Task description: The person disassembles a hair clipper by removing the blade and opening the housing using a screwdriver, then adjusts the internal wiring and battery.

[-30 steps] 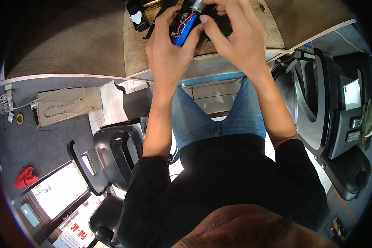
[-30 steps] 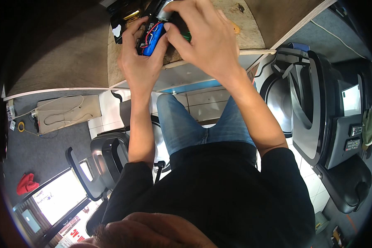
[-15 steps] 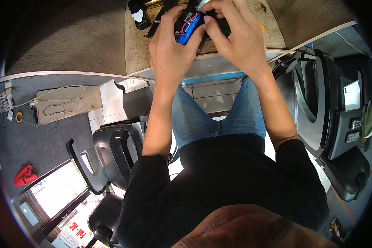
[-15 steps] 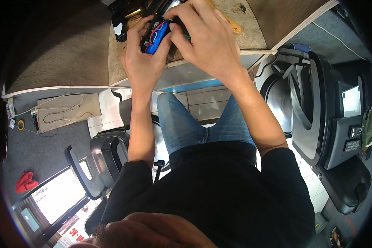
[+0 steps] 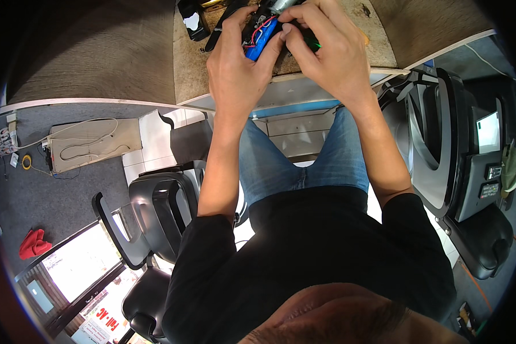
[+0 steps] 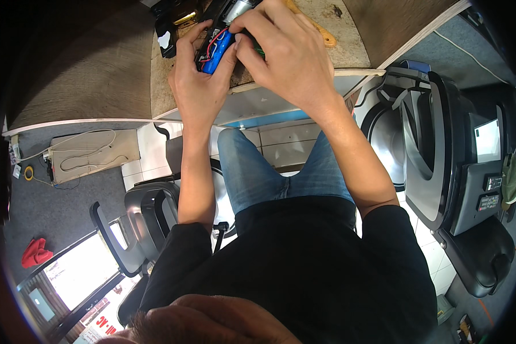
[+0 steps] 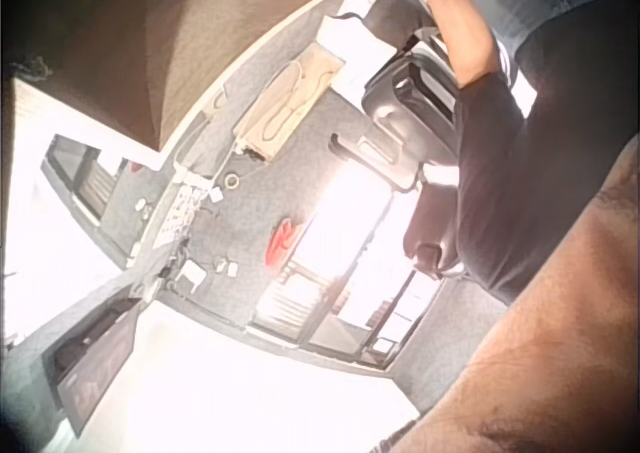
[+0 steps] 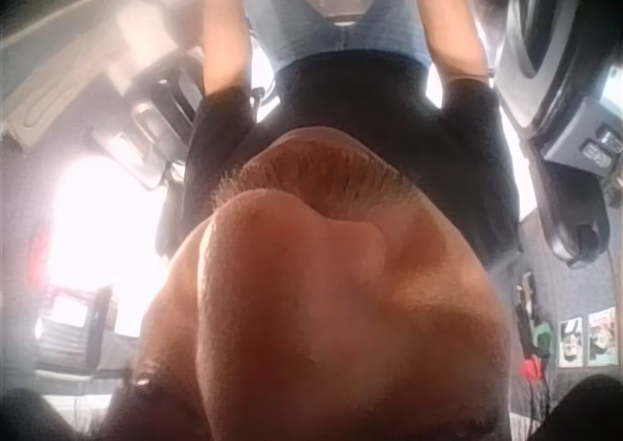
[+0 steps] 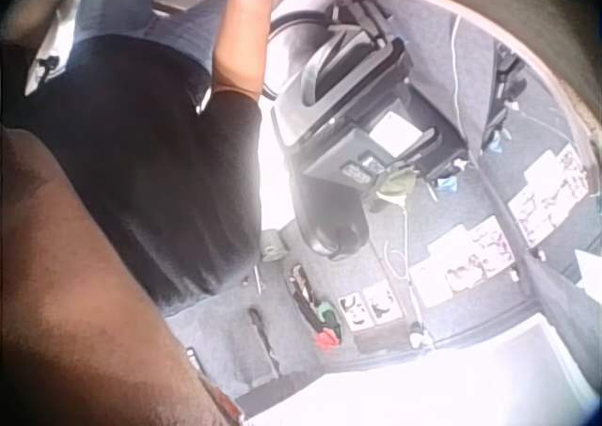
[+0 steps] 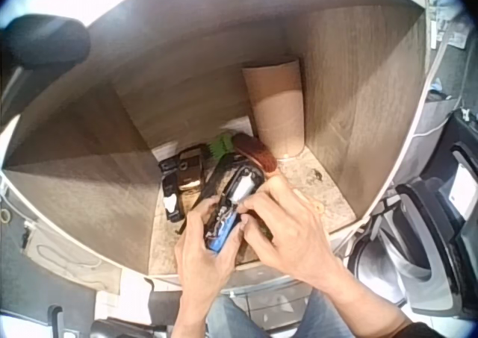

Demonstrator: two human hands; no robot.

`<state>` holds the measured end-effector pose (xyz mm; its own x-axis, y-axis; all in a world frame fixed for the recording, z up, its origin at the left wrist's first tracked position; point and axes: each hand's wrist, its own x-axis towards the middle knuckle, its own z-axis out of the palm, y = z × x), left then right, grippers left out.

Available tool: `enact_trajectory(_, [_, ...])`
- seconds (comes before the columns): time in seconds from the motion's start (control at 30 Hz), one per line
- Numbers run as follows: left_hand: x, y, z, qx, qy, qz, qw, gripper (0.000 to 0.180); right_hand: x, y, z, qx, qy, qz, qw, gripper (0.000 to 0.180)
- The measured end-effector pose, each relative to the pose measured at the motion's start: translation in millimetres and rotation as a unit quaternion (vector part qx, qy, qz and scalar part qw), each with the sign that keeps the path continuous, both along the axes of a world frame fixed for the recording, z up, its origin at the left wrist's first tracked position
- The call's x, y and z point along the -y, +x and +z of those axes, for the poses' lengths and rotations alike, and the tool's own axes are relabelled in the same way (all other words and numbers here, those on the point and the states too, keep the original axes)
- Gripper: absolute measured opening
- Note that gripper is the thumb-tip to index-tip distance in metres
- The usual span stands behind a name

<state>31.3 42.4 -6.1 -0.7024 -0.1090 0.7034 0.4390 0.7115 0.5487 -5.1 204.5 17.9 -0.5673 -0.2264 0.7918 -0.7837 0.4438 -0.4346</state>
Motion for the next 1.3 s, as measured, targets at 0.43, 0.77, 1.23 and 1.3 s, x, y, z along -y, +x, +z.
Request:
enact_trajectory(0.43, [12, -7, -6, -0.006, 0.136, -0.075, 0.988, 0.056, 0, -2, -1, 0.058, -0.033, -0.001, 0.998, 0.012])
enact_trajectory(0.77, [9, -14, 1, 0.163, 0.273, -0.278, 0.906, 0.060, -3, 4, 11, 0.230, -0.069, 0.007, 0.971, 0.022])
enact_trajectory(1.23, [-3, 0, -10, 0.053, 0.254, -0.313, 0.914, 0.054, -3, -2, -5, 0.174, -0.145, 0.065, 0.972, 0.027])
enact_trajectory(1.3, [-2, 0, -9, 0.044, 0.232, -0.296, 0.926, 0.055, -3, -4, -6, 0.148, -0.145, 0.061, 0.976, 0.029])
